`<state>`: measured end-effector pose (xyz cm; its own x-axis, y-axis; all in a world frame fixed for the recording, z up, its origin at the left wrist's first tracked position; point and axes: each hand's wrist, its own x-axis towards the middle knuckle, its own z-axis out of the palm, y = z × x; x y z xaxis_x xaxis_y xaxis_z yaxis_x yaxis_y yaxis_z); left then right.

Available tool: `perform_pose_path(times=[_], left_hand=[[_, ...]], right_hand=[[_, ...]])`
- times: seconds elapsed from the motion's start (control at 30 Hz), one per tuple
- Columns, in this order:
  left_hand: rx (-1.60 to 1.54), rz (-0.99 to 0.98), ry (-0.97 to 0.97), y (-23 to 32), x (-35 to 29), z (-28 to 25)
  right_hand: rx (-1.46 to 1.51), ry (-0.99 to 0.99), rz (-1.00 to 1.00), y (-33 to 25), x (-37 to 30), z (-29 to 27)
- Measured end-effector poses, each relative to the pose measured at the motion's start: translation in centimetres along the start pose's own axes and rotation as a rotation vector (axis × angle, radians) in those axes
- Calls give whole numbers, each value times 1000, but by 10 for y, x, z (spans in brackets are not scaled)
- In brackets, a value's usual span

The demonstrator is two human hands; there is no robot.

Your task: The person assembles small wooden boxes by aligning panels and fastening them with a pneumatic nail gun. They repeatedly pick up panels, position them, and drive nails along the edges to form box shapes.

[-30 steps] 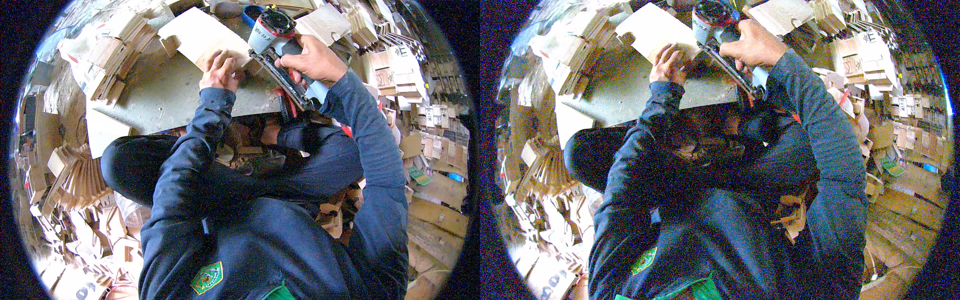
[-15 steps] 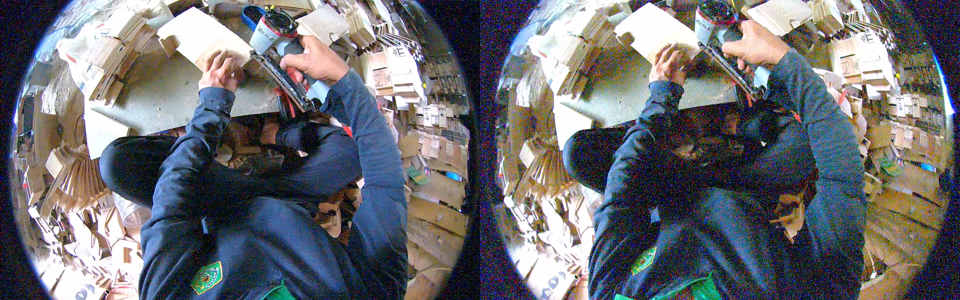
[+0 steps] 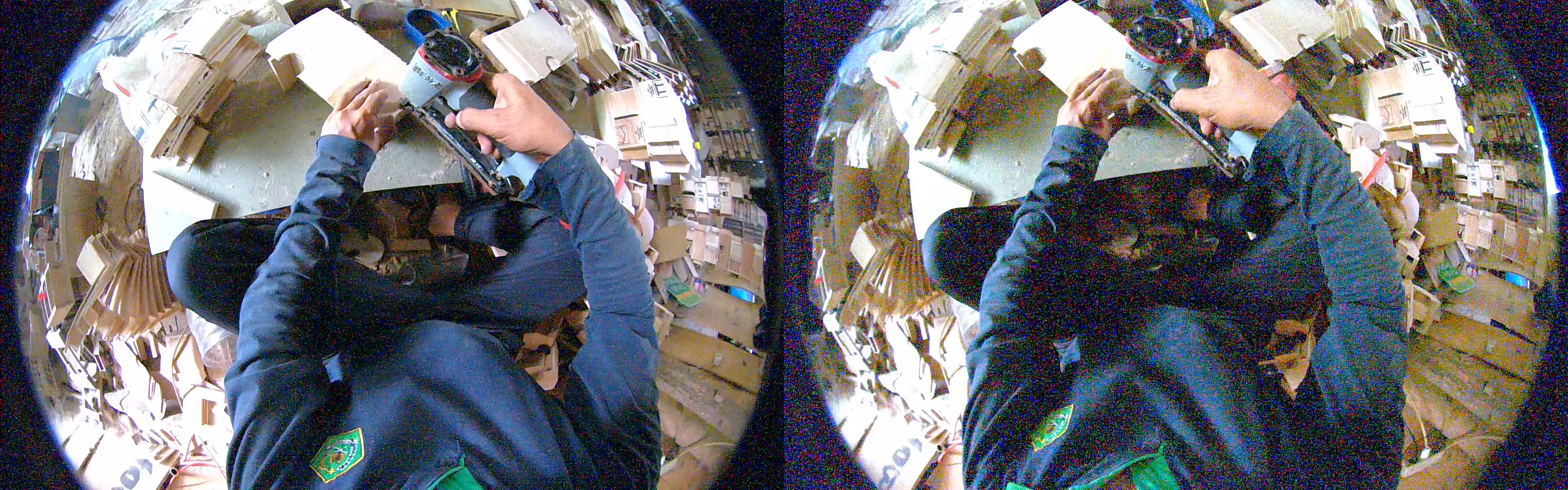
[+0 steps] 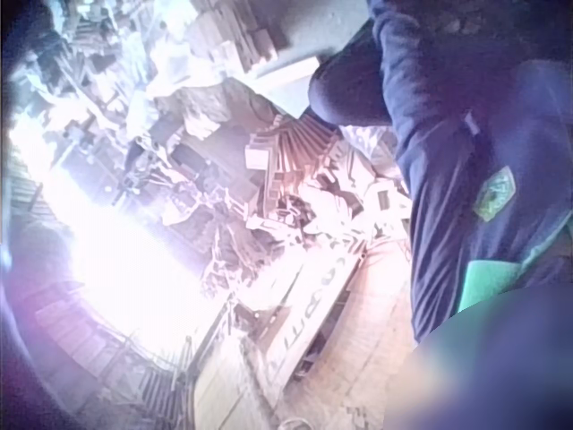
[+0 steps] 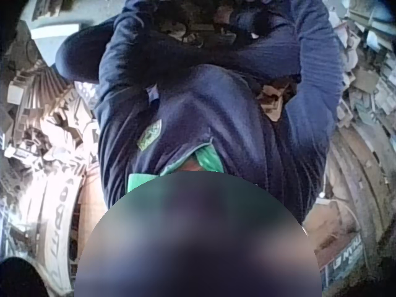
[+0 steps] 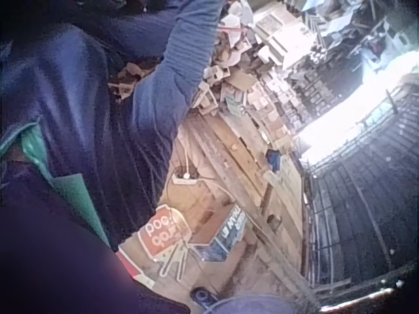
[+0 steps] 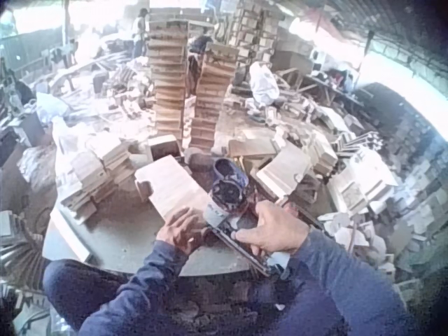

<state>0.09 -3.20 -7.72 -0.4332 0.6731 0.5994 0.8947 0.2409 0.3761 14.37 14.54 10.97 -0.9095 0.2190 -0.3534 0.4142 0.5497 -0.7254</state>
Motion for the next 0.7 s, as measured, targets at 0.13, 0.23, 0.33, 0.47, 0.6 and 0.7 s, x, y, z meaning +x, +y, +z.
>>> perform_pose_path(times=[0.13, 0.23, 0.33, 0.47, 0.6, 0.7], left_hand=[[5, -62, -15, 3, -3, -1], [-4, -87, -50, 3, -5, -4], [-80, -124, -21, 1, -3, -1], [-115, -154, -71, -6, 1, 11], [-144, -132, -28, -17, -11, 19], [-194, -83, -31, -27, -12, 30]], right_hand=[[4, -31, 38, -3, 0, 4], [43, -40, 42, -5, 0, 5], [52, -26, -4, -6, 0, 6], [25, -17, -7, -4, 0, 8], [52, 6, -14, -6, -1, 9], [32, -2, 16, -10, -1, 10]])
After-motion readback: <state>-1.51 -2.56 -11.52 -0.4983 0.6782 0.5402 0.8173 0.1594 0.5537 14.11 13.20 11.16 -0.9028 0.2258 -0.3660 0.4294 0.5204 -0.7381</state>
